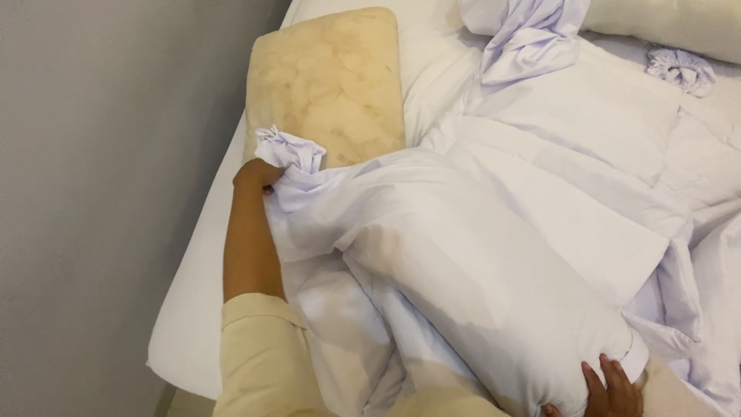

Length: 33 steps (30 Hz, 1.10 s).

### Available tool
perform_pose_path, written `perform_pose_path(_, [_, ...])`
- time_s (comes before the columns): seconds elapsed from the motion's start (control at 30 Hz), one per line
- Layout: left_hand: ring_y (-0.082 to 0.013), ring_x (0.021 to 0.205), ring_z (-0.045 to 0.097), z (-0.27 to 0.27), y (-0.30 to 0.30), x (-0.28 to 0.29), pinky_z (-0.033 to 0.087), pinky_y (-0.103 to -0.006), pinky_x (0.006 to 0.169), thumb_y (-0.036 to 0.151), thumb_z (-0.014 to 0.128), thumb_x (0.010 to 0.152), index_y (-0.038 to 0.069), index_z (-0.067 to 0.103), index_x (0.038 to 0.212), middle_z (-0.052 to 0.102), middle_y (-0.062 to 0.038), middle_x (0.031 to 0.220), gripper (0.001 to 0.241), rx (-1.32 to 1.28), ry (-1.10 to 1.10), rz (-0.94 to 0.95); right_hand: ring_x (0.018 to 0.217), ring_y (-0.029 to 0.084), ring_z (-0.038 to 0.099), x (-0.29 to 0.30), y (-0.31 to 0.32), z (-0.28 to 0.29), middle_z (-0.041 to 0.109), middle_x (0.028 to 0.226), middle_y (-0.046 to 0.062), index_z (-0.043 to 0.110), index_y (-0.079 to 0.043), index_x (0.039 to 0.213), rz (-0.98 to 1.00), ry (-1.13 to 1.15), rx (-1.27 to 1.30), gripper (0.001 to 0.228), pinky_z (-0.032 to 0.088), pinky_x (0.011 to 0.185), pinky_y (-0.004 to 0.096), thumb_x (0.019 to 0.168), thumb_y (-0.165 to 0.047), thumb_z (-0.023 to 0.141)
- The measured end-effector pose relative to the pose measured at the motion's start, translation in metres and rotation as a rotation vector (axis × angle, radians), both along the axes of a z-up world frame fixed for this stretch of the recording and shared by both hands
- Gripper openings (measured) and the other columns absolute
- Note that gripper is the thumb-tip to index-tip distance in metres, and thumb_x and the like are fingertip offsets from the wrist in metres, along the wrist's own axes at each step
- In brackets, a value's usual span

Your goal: The person inserts a cylindrical pillow into a white pillowcase on a bed. They repeatedly pull the case over the pillow, smooth the fabric, and adjust the ends to fully enclose the pillow.

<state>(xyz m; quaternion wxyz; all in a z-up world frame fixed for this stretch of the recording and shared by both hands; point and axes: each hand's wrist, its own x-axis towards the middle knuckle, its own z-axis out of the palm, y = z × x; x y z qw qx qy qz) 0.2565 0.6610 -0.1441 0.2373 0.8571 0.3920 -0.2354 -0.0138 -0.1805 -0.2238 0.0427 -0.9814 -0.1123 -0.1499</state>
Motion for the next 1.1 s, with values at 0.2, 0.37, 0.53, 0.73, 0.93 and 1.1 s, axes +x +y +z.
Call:
perform_pose_path(0.2, [-0.0147, 0.07, 0.073, 0.057, 0.05, 0.102, 0.062, -0.0267, 0.055, 0.013, 0.06, 0.093, 0.004, 0.078, 0.102, 0.077, -0.009, 0.092, 0.022, -0.397, -0.991, 0.849, 0.11, 0.043, 0.074, 0.027, -0.074, -0.098, 0.07, 0.13, 0.021, 0.076, -0.014, 0.106, 0.239, -0.263, 0.036, 0.03, 0.06, 0.082, 0.053, 0.079, -0.002, 0.081])
perform_pose_path(0.37, [-0.0231, 0.119, 0.056, 0.171, 0.011, 0.113, 0.054, -0.0322, 0.096, 0.024, 0.043, 0.109, 0.016, 0.037, 0.148, 0.05, -0.012, 0.141, 0.041, -0.402, -1.247, 0.281, 0.118, 0.039, 0.076, 0.021, -0.077, -0.106, 0.072, 0.133, 0.016, 0.075, -0.019, 0.109, 0.168, -0.267, -0.005, 0.026, 0.062, 0.089, 0.05, 0.087, -0.008, 0.081])
perform_pose_path(0.53, [-0.04, 0.158, 0.008, 0.114, -0.046, 0.109, 0.007, -0.0689, 0.122, 0.042, 0.056, 0.114, 0.027, 0.011, 0.163, 0.008, -0.016, 0.172, 0.068, 0.102, -0.948, -0.072, 0.133, 0.03, 0.073, 0.005, -0.054, -0.075, 0.074, 0.138, 0.009, 0.075, -0.026, 0.105, -0.045, -0.031, -0.124, 0.022, 0.061, 0.112, 0.052, 0.083, -0.024, 0.074])
perform_pose_path(0.73, [-0.0423, 0.155, 0.012, -0.062, -0.176, 0.01, 0.016, -0.064, 0.119, 0.059, 0.04, 0.099, 0.013, 0.027, 0.161, 0.013, -0.021, 0.169, 0.078, -0.047, -0.617, -0.377, 0.141, 0.036, 0.062, 0.011, 0.043, 0.039, 0.063, 0.148, 0.016, 0.068, -0.011, 0.132, 0.054, -0.159, 0.063, 0.11, 0.048, 0.121, 0.055, 0.044, -0.076, 0.072])
perform_pose_path(0.93, [-0.0389, 0.153, 0.024, -0.097, -0.213, -0.052, 0.024, -0.0645, 0.118, 0.036, 0.035, 0.106, 0.019, 0.04, 0.155, 0.027, -0.012, 0.167, 0.052, 0.159, -0.43, -0.394, 0.149, 0.042, 0.045, 0.012, 0.089, 0.096, 0.05, 0.158, 0.024, 0.055, -0.005, 0.144, 0.085, -0.076, 0.225, 0.101, 0.03, 0.123, 0.059, 0.062, -0.062, 0.068])
perform_pose_path(1.1, [-0.0283, 0.147, 0.041, -0.008, -0.268, -0.099, 0.029, -0.0353, 0.121, 0.05, 0.02, 0.104, 0.0, 0.044, 0.151, 0.045, -0.015, 0.158, 0.072, -0.481, -0.894, 0.097, 0.148, 0.041, 0.039, 0.018, 0.104, 0.114, 0.044, 0.158, 0.022, 0.05, -0.006, 0.148, 0.112, -0.046, 0.214, 0.096, 0.024, 0.12, 0.061, 0.069, -0.058, 0.068])
